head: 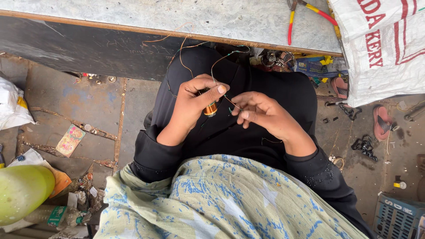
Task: The person sits on the floor and uses pliers to strip and cut wires on a small electronic component. They then wrap the wires around a cylindrical part and secure them with tape.
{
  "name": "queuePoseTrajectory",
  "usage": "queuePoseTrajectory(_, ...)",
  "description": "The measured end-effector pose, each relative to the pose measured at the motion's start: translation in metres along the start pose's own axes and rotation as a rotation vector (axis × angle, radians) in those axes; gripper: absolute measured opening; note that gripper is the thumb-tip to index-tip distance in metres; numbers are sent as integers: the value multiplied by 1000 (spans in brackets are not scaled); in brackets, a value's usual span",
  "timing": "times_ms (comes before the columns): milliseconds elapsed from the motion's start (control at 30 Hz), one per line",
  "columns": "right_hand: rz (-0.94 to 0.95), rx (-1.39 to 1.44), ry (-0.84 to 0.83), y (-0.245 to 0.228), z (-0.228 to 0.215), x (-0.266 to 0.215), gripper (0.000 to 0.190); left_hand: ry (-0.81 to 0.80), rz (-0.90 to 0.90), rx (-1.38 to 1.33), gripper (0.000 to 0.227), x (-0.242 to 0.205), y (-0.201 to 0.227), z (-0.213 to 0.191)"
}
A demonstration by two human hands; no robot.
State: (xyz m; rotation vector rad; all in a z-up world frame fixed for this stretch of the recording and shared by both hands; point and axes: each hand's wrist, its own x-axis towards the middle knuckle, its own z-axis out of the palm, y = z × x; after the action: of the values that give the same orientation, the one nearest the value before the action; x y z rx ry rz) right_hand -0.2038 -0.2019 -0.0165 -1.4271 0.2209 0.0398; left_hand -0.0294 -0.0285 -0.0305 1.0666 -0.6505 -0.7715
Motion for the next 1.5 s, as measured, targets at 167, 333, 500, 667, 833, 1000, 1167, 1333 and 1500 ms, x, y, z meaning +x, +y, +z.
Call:
queuePoseTrajectory(167,-95,-49,113,16,1,-6,23,43,20,-72,13,0,-2,1)
queuePoseTrajectory(333,-142,-147,211,28,2,-6,10,41,16,-86,15,-1,0,4)
queuePoseTrajectory(500,-203,-111,241,30,4,-3,7,86,84,-25,12,-4,1,5)
queuePoseTrajectory(667,-286,248,293,36,8,-1,11,86,73,-47,9,-4,-2,6)
queuePoseTrajectory(833,-201,339,324,27,14,-2,26,66,118,-79,9,-5,-4,7)
queuePoseTrajectory(1000,-217,-86,293,24,17,2,19,45,100,15,8,-5,-6,12)
queuePoseTrajectory(1167,-297,-144,276,30,8,2,18,211,216,183,8,-7,8,8)
queuePoseTrajectory(1333,-278,-319,331,30,-6,-7,20,407,352,251,13,-5,28,-20)
queuePoseTrajectory(1500,-234,-427,362,27,-18,-19,20,481,400,197,16,-4,34,-34)
